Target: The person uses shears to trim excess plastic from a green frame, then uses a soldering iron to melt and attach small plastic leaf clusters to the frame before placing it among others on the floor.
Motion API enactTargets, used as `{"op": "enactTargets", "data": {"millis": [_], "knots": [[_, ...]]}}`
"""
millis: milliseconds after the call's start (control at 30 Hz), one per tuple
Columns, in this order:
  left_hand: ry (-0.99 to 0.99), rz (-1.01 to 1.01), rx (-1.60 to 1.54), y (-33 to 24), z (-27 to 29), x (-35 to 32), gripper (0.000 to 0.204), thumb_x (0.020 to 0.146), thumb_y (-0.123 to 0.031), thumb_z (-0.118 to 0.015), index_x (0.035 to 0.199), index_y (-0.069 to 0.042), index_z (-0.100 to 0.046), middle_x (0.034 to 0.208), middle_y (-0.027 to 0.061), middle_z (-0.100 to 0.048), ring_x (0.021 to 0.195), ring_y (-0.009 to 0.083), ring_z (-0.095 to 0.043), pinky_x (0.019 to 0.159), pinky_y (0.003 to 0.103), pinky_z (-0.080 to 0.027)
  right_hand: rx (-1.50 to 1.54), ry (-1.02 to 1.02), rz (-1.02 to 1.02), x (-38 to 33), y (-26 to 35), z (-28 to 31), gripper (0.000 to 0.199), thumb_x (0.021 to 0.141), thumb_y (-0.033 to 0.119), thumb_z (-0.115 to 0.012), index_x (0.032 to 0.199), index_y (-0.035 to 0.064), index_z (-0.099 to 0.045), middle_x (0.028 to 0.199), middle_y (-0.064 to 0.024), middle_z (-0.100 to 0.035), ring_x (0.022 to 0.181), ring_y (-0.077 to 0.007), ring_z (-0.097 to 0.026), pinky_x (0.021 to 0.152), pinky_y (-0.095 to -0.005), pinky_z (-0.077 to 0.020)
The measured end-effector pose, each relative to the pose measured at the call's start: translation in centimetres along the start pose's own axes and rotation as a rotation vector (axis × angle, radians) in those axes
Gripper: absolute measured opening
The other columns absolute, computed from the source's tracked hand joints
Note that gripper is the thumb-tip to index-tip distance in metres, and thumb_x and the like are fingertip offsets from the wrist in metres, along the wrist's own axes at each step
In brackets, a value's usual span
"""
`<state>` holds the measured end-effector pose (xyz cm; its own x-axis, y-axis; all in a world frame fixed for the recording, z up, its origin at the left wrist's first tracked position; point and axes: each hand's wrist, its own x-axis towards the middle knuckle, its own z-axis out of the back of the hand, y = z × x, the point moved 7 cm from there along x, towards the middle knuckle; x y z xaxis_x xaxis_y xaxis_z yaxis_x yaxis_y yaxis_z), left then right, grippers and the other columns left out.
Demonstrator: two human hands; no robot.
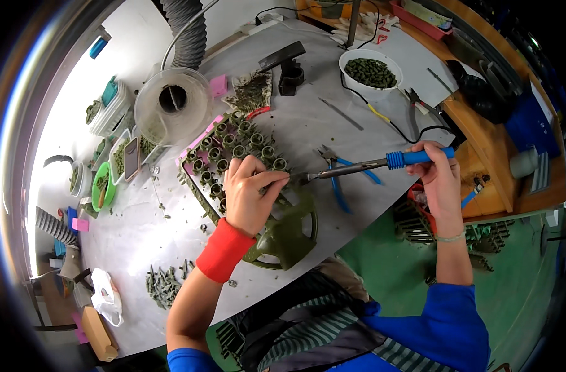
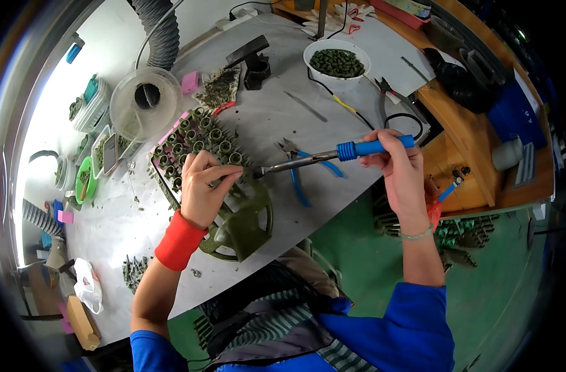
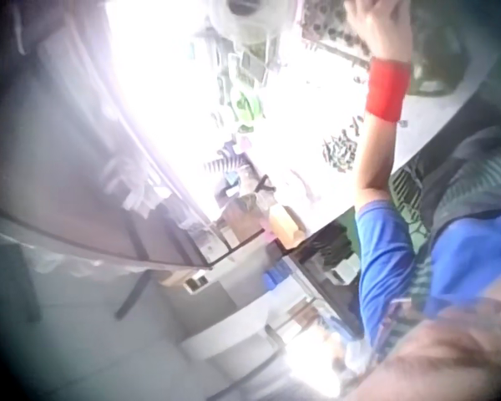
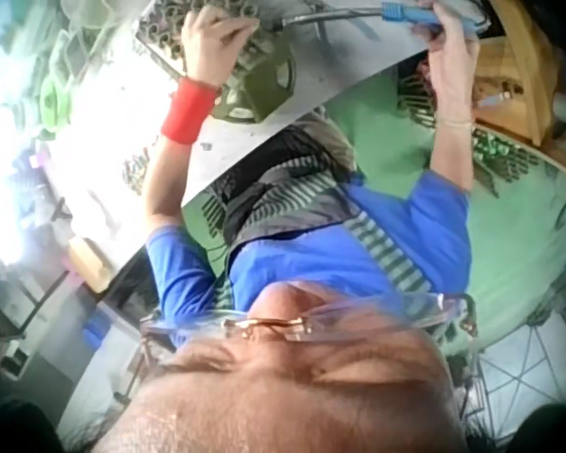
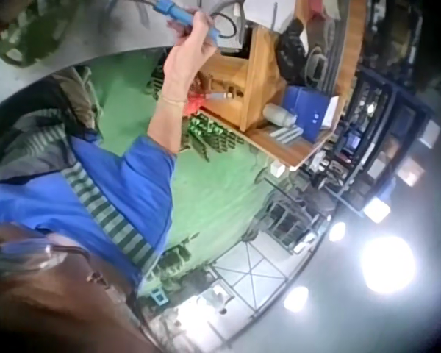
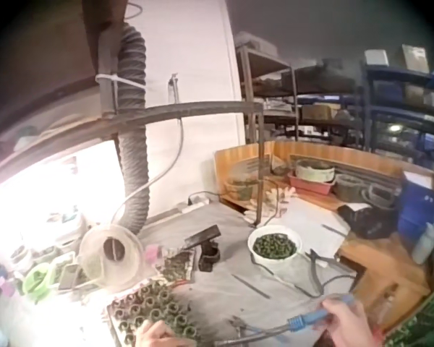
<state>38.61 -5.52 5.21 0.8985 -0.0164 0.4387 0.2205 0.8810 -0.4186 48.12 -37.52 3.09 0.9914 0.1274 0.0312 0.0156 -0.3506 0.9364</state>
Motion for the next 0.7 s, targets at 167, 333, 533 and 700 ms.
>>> {"op": "enactTargets", "data": {"millis": [167, 333, 533, 700], "knots": [[0.01, -0.008, 0.017, -0.3, -1.2, 0.7, 0.015, 0.073, -0.013, -0.078, 0.088, -0.016, -0.079, 0.077, 0.0012, -0.051, 0.082, 0.0225, -0.047, 0.077, 0.035, -0.04, 0.021, 0.059, 0.017, 0.3, -0.4, -0.8, 0.02, 0.097, 0.016, -0.057, 0.096, -0.0027, -0.065, 0.092, -0.0126, -0.069, 0.07, -0.0175, -0.065, 0.067, -0.0294, -0.0541], [0.012, 0.008, 0.065, 0.8, -0.8, 0.2, 0.014, 0.073, -0.013, -0.078, 0.087, -0.016, -0.079, 0.077, 0.0014, -0.051, 0.081, 0.023, -0.047, 0.076, 0.036, -0.04, 0.022, 0.071, 0.023, 0.5, -0.7, -1.2, 0.021, 0.096, 0.015, -0.057, 0.098, -0.0042, -0.065, 0.091, -0.0134, -0.068, 0.07, -0.0176, -0.065, 0.067, -0.0296, -0.054], [-0.007, -0.094, -0.031, -0.7, 1.0, 0.9, 0.019, 0.078, -0.014, -0.077, 0.097, -0.012, -0.073, 0.081, 0.0031, -0.054, 0.078, 0.0225, -0.052, 0.076, 0.035, -0.042, -0.047, -0.056, 0.028, 0.4, 1.8, 2.9, 0.023, 0.096, 0.02, -0.058, 0.098, -0.0021, -0.062, 0.095, -0.0104, -0.064, 0.08, -0.0145, -0.063, 0.066, -0.0265, -0.0543], [-0.401, 0.396, -0.37, 13.3, 10.5, -2.5, 0.005, 0.086, -0.008, -0.07, 0.09, -0.006, -0.069, 0.086, 0.0092, -0.067, 0.072, 0.02, -0.065, 0.066, 0.031, -0.052, -0.056, -0.052, -0.017, 0.3, 1.6, 3.6, 0.025, 0.096, 0.024, -0.059, 0.096, -0.0005, -0.062, 0.096, -0.0097, -0.062, 0.077, -0.0118, -0.058, 0.065, -0.0232, -0.05]]}}
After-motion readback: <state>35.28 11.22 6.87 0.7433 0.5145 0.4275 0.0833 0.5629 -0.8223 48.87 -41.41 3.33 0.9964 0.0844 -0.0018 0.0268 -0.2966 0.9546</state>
